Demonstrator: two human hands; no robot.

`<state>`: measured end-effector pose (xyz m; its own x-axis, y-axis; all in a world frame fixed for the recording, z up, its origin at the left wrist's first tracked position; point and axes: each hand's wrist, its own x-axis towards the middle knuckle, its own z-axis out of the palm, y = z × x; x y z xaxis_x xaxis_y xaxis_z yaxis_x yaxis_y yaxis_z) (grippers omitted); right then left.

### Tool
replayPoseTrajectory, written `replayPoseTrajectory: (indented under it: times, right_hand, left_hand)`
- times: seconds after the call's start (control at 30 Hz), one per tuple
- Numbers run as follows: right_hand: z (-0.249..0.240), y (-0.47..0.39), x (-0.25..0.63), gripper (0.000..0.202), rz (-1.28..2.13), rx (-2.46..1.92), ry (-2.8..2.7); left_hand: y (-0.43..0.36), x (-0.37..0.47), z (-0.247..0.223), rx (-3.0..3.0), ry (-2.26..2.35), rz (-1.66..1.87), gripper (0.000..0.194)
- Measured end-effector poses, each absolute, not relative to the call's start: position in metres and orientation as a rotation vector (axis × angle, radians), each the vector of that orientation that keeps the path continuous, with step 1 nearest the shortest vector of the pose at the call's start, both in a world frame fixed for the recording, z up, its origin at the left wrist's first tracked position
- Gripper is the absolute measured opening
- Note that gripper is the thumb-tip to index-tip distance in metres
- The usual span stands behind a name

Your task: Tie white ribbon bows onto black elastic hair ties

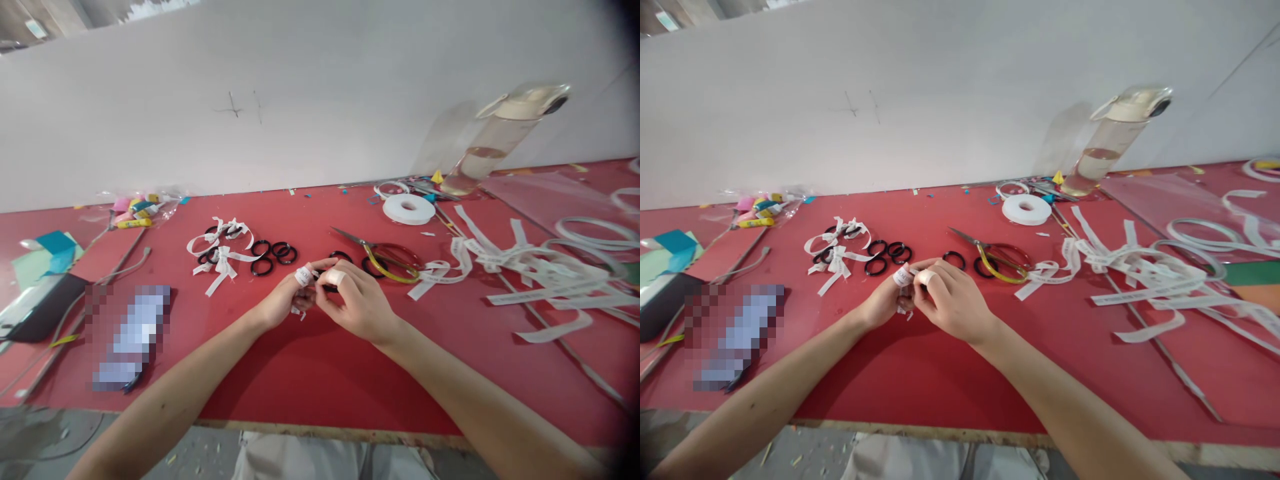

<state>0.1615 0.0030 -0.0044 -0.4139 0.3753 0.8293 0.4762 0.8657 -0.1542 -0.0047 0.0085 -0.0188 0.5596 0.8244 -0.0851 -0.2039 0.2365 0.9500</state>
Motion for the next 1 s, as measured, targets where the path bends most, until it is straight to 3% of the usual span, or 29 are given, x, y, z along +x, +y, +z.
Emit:
replayPoseTrajectory:
  times: [0.43,0.8,1.0]
  right_hand:
    - [-0.002,0.005,0.166,0.022,0.137,-0.530,-2.050]
    - [-0.006,0.001,0.160,0.016,0.004,-0.711,-1.998]
    - [0.001,-0.004,0.166,0.017,-0.293,-0.490,-2.092]
  left_hand:
    - [0.005,-0.004,-0.018,1.171,0.732,0.818,0.060]
    - [0.006,-0.007,-0.008,1.191,0.810,0.932,0.059]
    - [0.008,-0.012,-0.005,1.073,0.809,0.953,0.069]
